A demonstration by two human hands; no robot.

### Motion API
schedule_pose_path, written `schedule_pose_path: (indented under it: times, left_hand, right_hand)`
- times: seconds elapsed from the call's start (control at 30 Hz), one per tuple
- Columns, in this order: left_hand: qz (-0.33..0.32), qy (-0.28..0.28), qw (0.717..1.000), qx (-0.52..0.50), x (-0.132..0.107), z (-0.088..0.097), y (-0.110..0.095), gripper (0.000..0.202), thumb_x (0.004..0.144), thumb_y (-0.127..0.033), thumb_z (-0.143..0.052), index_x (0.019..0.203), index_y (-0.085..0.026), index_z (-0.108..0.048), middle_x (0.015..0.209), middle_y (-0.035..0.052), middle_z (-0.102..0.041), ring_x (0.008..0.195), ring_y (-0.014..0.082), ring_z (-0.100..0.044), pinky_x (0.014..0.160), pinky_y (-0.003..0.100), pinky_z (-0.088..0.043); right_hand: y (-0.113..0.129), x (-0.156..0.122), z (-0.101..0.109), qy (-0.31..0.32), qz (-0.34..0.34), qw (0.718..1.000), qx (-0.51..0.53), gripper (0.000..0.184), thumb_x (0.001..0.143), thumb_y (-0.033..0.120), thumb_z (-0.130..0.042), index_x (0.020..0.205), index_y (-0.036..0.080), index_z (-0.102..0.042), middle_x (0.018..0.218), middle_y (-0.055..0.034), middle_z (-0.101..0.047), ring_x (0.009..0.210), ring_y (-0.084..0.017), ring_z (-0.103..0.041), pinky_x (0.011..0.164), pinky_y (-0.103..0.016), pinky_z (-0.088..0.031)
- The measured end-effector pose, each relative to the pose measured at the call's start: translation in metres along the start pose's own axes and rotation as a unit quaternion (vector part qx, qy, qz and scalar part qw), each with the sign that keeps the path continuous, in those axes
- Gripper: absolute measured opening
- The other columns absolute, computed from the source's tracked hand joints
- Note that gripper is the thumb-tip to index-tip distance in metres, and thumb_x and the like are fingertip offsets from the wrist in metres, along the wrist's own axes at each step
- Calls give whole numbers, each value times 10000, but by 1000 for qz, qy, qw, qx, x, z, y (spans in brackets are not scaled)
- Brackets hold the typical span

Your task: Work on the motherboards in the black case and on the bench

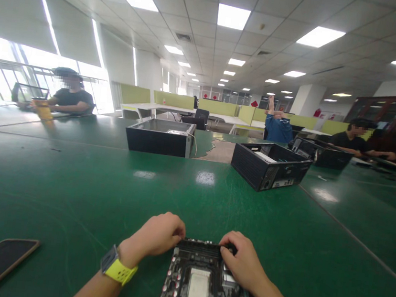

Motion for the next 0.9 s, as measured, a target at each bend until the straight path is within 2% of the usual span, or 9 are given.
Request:
schedule_pose_path:
  times: [0.4,0.9]
  left_hand:
    - [19,3,1000,14,-3,10,-7,224,763,-237,-481,800,-254,-702,881,25,-713,790,179,-631,673,271,-446]
    - [20,5,1000,21,-2,5,-4,227,750,-239,-481,784,-256,-705,846,20,-717,743,168,-629,637,263,-431]
  right_hand:
    - [3,-1,1,3,16,1000,16,132,766,188,-524,779,214,-652,819,-11,-656,842,-173,-555,788,-286,-396]
    - [3,1,0,3,23,1000,22,127,761,178,-537,779,209,-659,826,-9,-660,847,-172,-558,794,-293,-400]
Point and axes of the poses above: each hand's wrist, its own x-axis towards the middle knuckle, its own z-axis out of the back of the hand, y = z × x, the point moved 7 cm from there along x, towards the middle knuckle
